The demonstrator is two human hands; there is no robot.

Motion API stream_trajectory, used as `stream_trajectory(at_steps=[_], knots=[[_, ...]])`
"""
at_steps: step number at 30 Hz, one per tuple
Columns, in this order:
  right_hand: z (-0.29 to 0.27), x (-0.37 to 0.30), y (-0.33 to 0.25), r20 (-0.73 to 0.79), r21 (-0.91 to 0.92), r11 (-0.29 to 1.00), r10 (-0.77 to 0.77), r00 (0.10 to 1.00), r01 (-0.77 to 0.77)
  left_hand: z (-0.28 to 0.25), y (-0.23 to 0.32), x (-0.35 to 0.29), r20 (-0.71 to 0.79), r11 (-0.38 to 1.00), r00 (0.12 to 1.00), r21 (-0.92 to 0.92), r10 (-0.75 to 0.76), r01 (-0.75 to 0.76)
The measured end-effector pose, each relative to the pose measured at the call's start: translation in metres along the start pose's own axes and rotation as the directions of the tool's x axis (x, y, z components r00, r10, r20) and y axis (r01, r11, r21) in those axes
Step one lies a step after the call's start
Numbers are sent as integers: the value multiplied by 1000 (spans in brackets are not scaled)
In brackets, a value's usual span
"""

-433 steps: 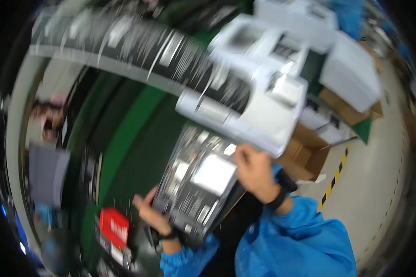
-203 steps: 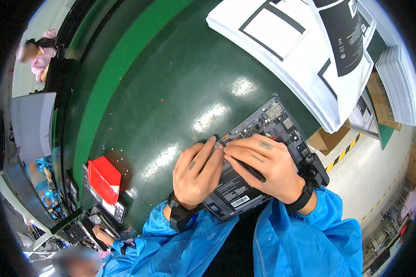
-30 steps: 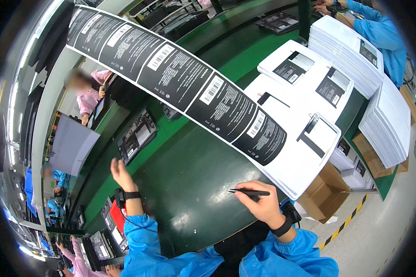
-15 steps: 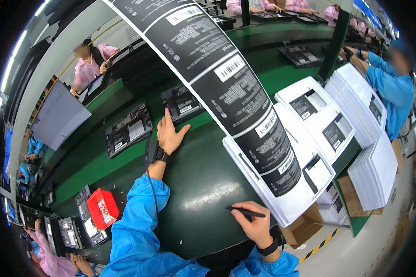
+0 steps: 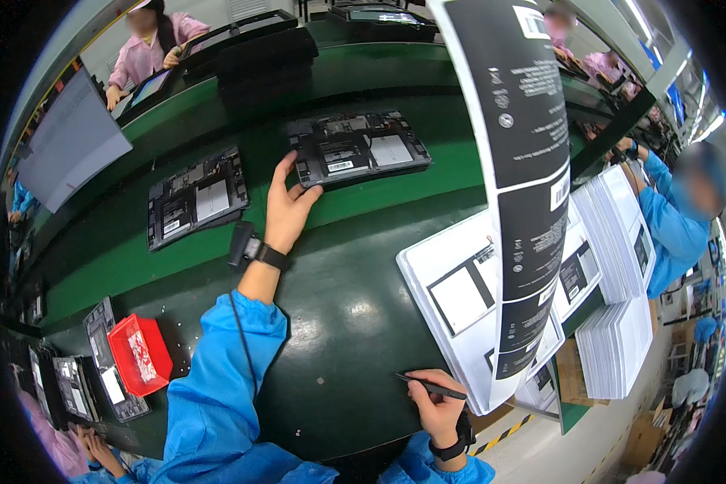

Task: The recorder uses a spudger and tweezers to connect internal ribbon cables and components inside a tablet or laptop chassis on an assembly line.

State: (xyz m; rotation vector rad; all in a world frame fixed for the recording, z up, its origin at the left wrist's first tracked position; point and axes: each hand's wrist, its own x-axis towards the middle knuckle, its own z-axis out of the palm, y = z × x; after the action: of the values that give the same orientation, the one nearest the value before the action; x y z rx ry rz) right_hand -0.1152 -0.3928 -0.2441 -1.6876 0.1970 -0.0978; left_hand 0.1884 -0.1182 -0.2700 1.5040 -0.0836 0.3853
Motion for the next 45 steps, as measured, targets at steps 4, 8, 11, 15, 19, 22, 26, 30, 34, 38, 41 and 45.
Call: stream_trajectory(at_steps=[4, 8, 11, 15, 19, 22, 26, 30, 34, 38, 41, 45], knots=[[-2, -1, 0, 0, -7, 1000, -19, 1000, 19, -9, -3, 15, -69, 881, 925, -338, -373, 330], [0, 2, 4, 18, 116, 993, -10, 1000, 8, -7, 31, 6, 10, 844, 895, -327, -446, 424], [2, 3, 4, 23, 166, 986, -10, 1000, 6, -16, 29, -6, -20, 887, 951, -368, -308, 280], [9, -5, 3, 16, 225, 974, -23, 1000, 19, -40, 24, -45, -36, 883, 992, -460, -124, 93], [2, -8, 11, -133, 225, 973, -26, 991, 55, -49, 63, -124, 27, 880, 974, -425, -223, 213], [-7, -2, 28, -204, 292, 950, -51, 978, 111, -63, 76, -191, -77, 888, 964, -413, -255, 202], [-7, 4, 22, -201, 390, 905, -95, 975, 169, -108, 113, -265, -121, 910, 925, -264, -359, 319], [-11, 9, 22, -227, 331, 922, -126, 966, 198, -121, 137, -307, -90, 889, 886, 21, -454, 458], [-7, 12, 22, -152, 339, 922, -140, 978, 185, -137, 170, -284, -266, 606, 825, 574, -498, 551], [-15, 9, 26, -122, 336, 932, -97, 988, 133, -115, 152, -244, -12, 604, 1000, 797, -1, 10], [-14, 7, 22, -103, 356, 928, -80, 991, 112, -66, 152, -214, 350, 613, 936, 744, -22, -264], [-20, -6, 12, -140, 319, 943, -47, 989, 90, -14, 124, -208, 385, 637, 916, 735, -109, -233]])
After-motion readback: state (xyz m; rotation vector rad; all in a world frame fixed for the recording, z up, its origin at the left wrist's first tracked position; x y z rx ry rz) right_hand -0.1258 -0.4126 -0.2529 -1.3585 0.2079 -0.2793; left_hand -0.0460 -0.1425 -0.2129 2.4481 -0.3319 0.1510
